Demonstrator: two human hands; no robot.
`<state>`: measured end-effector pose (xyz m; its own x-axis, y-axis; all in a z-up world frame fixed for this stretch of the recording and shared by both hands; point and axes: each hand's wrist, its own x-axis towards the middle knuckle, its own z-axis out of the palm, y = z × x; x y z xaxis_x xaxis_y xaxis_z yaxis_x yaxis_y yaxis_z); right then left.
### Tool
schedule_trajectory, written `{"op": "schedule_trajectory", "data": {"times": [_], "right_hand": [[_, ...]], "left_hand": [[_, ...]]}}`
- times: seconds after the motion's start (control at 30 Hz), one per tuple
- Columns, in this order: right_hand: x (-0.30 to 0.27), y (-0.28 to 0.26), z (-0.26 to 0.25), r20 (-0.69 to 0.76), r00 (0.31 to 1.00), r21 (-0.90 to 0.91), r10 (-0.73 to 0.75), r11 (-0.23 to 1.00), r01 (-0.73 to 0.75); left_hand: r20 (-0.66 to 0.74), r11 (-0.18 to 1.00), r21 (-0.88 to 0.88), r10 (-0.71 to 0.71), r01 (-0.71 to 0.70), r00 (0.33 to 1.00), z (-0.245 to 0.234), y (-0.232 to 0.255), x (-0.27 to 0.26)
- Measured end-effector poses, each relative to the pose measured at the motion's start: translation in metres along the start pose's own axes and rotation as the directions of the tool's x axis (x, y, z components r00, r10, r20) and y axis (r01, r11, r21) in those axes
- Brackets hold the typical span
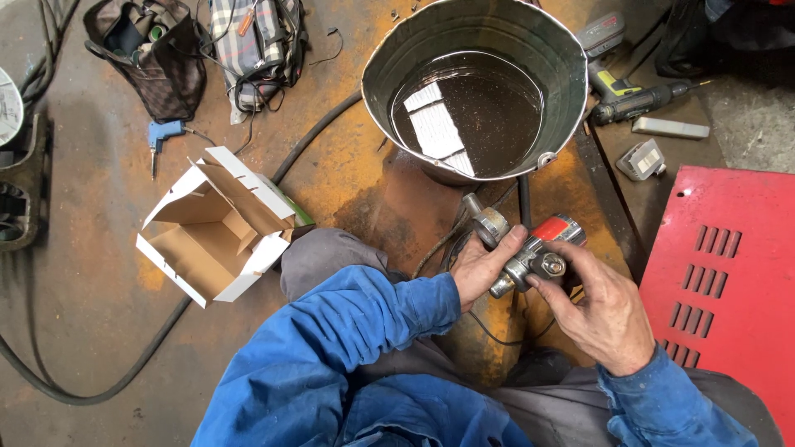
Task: Inspecting and manipulating a CO2 gas regulator.
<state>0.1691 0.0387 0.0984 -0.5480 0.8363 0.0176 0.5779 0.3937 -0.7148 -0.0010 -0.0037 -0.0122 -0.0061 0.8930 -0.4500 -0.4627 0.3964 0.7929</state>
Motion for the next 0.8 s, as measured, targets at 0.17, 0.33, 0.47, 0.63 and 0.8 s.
{"op": "schedule_trajectory", "data": {"times": [0.17,0.33,0.47,0.63,0.8], "right_hand": [[-0.004,0.004,0.002,-0.026,0.998,0.004,0.051,0.999,-0.05],[-0.001,-0.005,-0.002,-0.023,1.0,-0.003,0.018,1.0,-0.018],[-0.002,-0.003,-0.002,-0.038,0.998,0.004,0.05,0.999,-0.05],[0.0,-0.003,-0.002,0.0,0.997,-0.004,0.08,0.997,-0.08],[-0.004,0.001,-0.001,-0.025,0.998,-0.007,0.052,0.999,-0.052]], "left_hand": [[-0.067,0.994,0.028,-0.101,0.103,0.993,0.005,0.009,-0.001],[-0.102,0.993,0.038,-0.105,0.11,0.989,0.003,0.002,0.002],[-0.095,0.995,0.028,-0.089,0.092,0.991,0.003,0.006,0.0],[-0.099,0.994,0.024,-0.102,0.105,0.99,0.003,0.005,0.001],[-0.107,0.992,0.04,-0.113,0.118,0.988,0.005,0.007,0.0]]}}
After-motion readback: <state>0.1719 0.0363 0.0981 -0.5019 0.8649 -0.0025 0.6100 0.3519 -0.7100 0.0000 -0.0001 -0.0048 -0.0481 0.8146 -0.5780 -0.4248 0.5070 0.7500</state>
